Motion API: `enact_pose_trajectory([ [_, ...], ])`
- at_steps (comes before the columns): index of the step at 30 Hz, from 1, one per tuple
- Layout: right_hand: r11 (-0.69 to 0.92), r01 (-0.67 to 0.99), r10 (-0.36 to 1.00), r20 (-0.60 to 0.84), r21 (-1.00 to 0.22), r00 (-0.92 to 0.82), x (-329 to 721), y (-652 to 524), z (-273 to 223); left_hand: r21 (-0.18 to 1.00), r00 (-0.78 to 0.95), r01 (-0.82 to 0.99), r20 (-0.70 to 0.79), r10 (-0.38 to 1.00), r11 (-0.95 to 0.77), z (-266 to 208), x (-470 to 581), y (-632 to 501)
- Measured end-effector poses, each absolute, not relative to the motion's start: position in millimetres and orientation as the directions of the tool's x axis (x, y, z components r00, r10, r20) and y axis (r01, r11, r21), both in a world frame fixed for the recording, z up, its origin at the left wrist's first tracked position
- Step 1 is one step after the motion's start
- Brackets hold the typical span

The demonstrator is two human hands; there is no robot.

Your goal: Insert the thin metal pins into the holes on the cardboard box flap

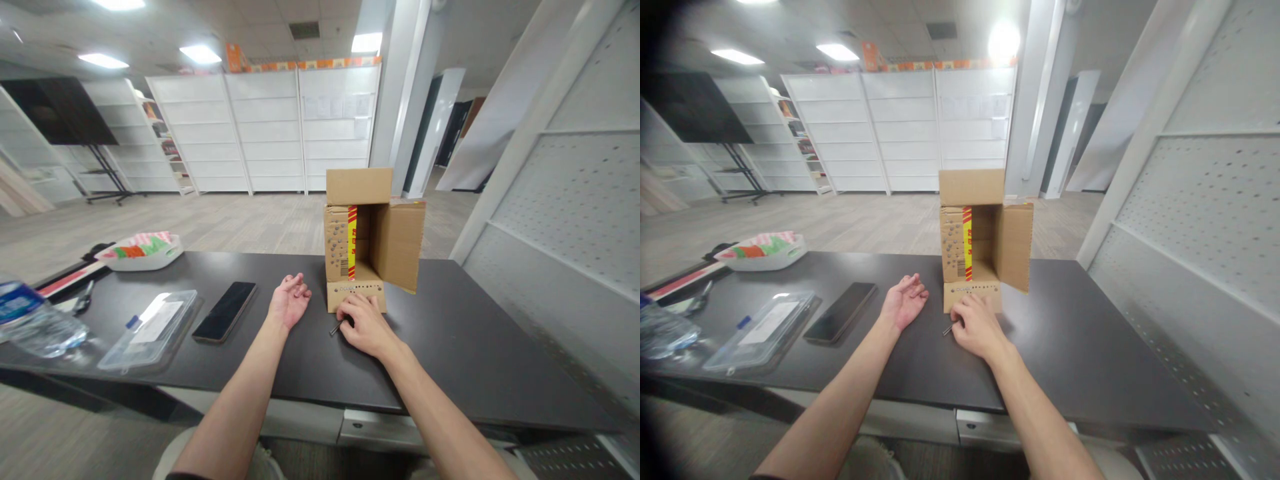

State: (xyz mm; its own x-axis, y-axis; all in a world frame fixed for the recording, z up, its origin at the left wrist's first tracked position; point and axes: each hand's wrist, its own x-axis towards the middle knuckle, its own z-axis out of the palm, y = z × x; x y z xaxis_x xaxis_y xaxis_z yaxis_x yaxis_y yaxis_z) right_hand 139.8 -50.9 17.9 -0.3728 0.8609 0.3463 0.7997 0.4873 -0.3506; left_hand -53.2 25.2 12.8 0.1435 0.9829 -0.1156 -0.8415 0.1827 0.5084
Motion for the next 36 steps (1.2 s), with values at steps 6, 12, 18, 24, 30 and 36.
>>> enact_pose_trajectory([
  [6,0.5,0.792,0.855,0.345,-0.351,-0.387,139.6,-52.3,19.8,0.507,0.142,-0.842,-0.12,0.983,0.183,12.0,-53.4,25.7],
  [12,0.5,0.8,0.856,0.328,-0.331,-0.399,138.6,-52.8,21.3,0.499,0.146,-0.846,-0.118,0.982,0.186,12.6,-53.4,25.1],
  [18,0.498,0.804,0.858,0.318,-0.326,-0.403,138.1,-52.3,20.4,0.5,0.145,-0.846,-0.123,0.982,0.187,11.7,-53.8,25.8],
  [24,0.501,0.792,0.857,0.329,-0.348,-0.398,139.0,-52.7,20.0,0.497,0.141,-0.847,-0.133,0.981,0.189,13.6,-53.2,24.7],
  [30,0.508,0.777,0.852,0.348,-0.371,-0.391,137.2,-53.2,21.0,0.491,0.148,-0.85,-0.125,0.981,0.191,12.0,-53.6,26.0],
  [36,0.508,0.776,0.854,0.337,-0.374,-0.397,137.3,-52.7,19.4,0.487,0.153,-0.852,-0.121,0.981,0.193,10.8,-53.9,26.8],
])
